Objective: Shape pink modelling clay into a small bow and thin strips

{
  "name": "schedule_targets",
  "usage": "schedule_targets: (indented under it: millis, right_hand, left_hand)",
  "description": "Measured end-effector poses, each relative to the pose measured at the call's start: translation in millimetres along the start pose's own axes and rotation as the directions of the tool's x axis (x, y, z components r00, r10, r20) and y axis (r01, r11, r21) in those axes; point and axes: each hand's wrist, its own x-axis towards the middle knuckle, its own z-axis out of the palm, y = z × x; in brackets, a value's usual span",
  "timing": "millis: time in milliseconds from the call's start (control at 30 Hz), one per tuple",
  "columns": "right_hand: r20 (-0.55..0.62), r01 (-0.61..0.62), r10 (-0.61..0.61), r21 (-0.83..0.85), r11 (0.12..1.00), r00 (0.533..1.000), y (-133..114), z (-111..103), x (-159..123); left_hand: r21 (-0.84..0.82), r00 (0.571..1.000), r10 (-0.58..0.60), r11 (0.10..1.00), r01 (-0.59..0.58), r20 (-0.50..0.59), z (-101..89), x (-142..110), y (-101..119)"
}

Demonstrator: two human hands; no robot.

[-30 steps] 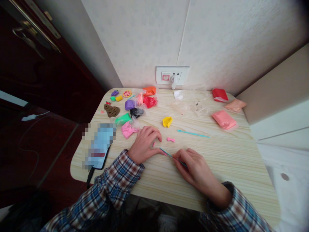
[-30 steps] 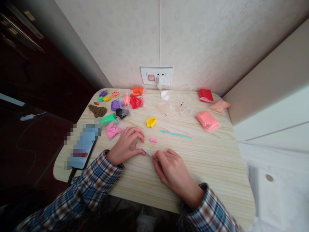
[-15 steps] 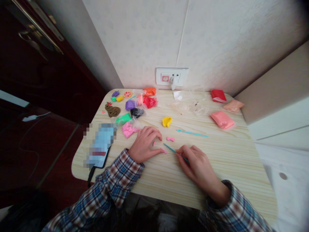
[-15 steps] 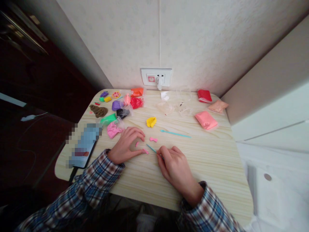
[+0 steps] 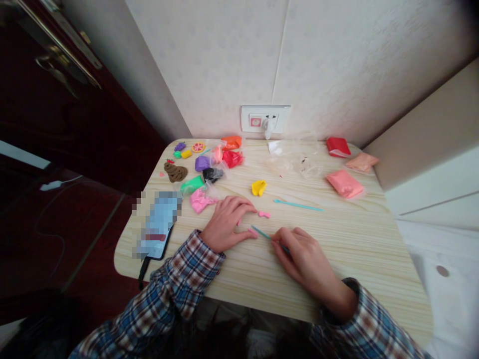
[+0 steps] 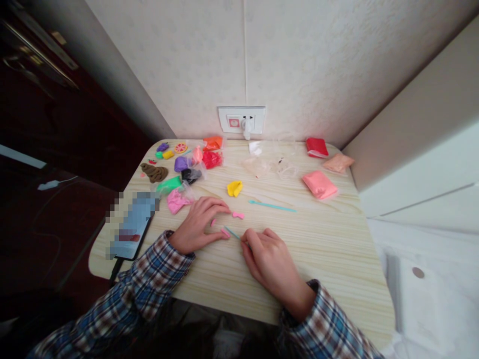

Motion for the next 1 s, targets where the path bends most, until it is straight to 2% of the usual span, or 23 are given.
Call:
schedule_targets:
  millis: [800, 1000]
  right_hand:
    - [0.013, 0.024, -0.023, -0.089, 0.996, 1.000, -6.3, 3.7, -1.6]
    - [-0.078, -0.075, 0.066, -0.113, 0.991, 0.995, -5.9, 5.7, -3.8]
  left_hand:
    - [-0.007, 1.000, 0.002, 1.000, -0.002, -0.006, -0.2, -0.5, -0.9]
    - [-0.018, 1.000, 0.001, 1.000, -0.001, -0.020, 1.7, -0.8, -2.5]
